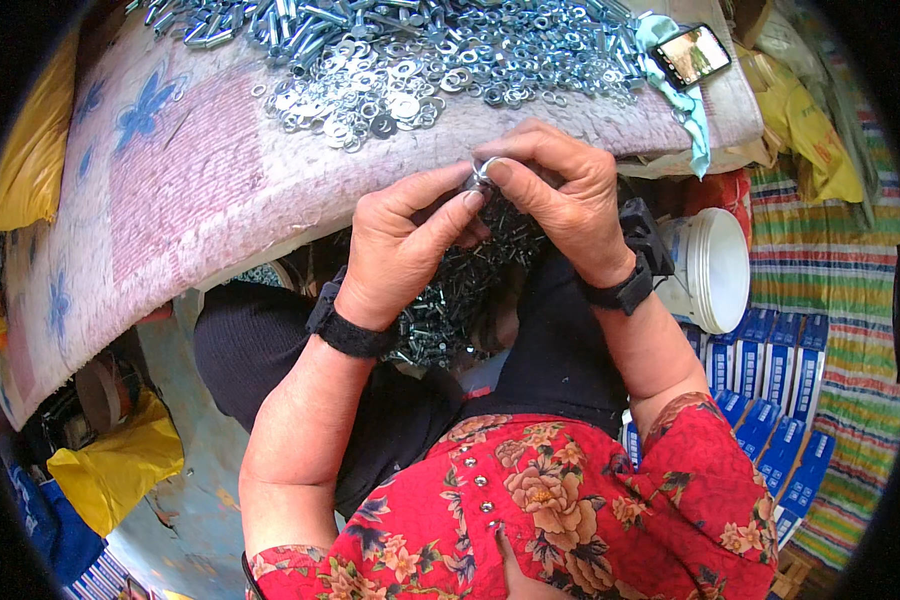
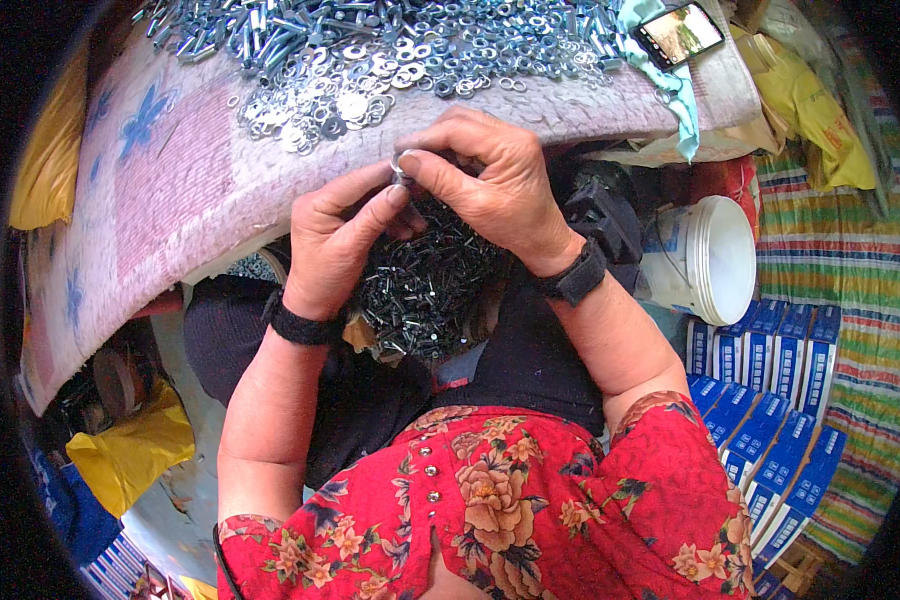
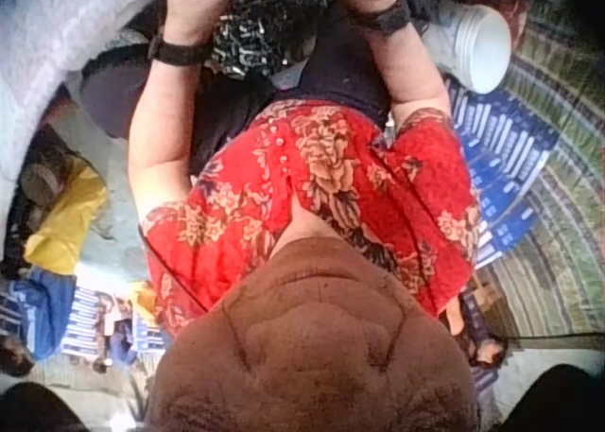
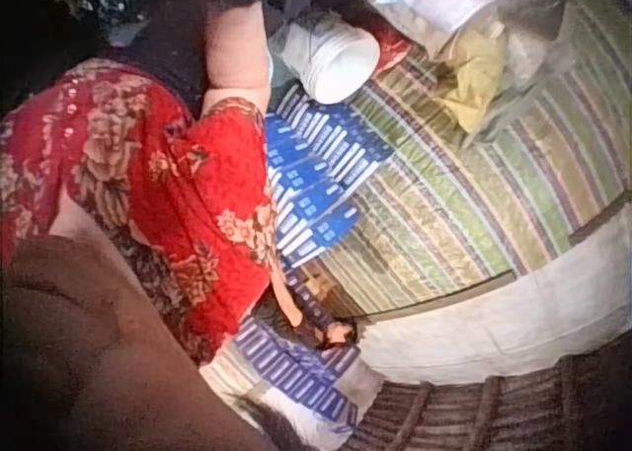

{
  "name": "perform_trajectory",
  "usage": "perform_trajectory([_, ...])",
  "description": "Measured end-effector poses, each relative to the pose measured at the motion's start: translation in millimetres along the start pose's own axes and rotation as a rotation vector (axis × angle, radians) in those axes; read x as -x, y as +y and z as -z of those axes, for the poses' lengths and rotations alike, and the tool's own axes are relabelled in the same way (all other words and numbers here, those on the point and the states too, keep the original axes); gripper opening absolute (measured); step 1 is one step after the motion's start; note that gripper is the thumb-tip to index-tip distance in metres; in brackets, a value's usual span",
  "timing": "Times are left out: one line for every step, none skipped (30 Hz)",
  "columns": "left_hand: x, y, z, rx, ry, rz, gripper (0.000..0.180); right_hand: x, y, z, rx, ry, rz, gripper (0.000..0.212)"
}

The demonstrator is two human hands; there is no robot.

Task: Assembling bolts by placing washers on them and screwing on nuts.

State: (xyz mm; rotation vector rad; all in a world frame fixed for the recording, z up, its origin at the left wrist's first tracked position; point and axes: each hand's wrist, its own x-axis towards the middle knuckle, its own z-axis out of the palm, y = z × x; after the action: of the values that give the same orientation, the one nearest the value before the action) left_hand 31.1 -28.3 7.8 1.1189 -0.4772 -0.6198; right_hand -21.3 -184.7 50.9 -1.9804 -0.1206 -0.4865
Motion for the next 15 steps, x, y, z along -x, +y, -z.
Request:
perform_trajectory([0, 0, 1, 0.001, 0.001, 0.000, 0.023, 0, 1, 0, 0.066, -0.040, 0.013, 0.008])
perform_trajectory([0, 0, 3, -0.179, 0.004, -0.098, 0.024, 0, 1, 0, 0.067, -0.041, 0.013, 0.008])
perform_trajectory([-1, 0, 4, -0.360, 0.009, -0.196, 0.024, 0, 1, -1, 0.091, -0.031, 0.050, 0.008])
perform_trajectory([-1, -2, 6, -0.359, 0.010, -0.198, 0.024, -1, 1, -2, 0.114, -0.022, 0.086, 0.009])
perform_trajectory([-2, -4, 7, -0.419, 0.021, -0.256, 0.024, 0, -1, -3, 0.115, -0.023, 0.088, 0.009])
perform_trajectory([-2, -5, 7, -0.478, 0.032, -0.314, 0.025, 1, -6, -6, -0.055, -0.019, -0.082, 0.010])
perform_trajectory([-2, -4, 8, -0.478, 0.033, -0.315, 0.025, 2, -9, -7, -0.224, -0.015, -0.252, 0.011])
perform_trajectory([-2, -1, 8, -0.530, 0.026, -0.341, 0.025, 0, -8, -8, -0.224, -0.015, -0.251, 0.011])
perform_trajectory([-2, 1, 7, -0.581, 0.019, -0.368, 0.025, -1, -7, -7, -0.465, -0.014, -0.326, 0.012])
perform_trajectory([-3, 2, 7, -0.579, 0.019, -0.368, 0.025, -2, -7, -7, -0.707, -0.013, -0.400, 0.014])
perform_trajectory([-4, 2, 7, -0.533, 0.010, -0.367, 0.025, -2, -7, -7, -0.706, -0.013, -0.400, 0.014])
perform_trajectory([-4, 2, 7, -0.487, 0.001, -0.365, 0.025, -2, -6, -8, -0.762, -0.022, -0.390, 0.013])
perform_trajectory([-5, 2, 6, -0.486, 0.003, -0.364, 0.025, -1, -6, -9, -0.818, -0.030, -0.380, 0.013])
perform_trajectory([-5, 2, 5, -0.444, 0.021, -0.366, 0.025, -1, -5, -10, -0.874, -0.038, -0.370, 0.012])
perform_trajectory([-5, 2, 4, -0.403, 0.038, -0.368, 0.025, 0, -4, -9, -0.875, -0.038, -0.371, 0.012])
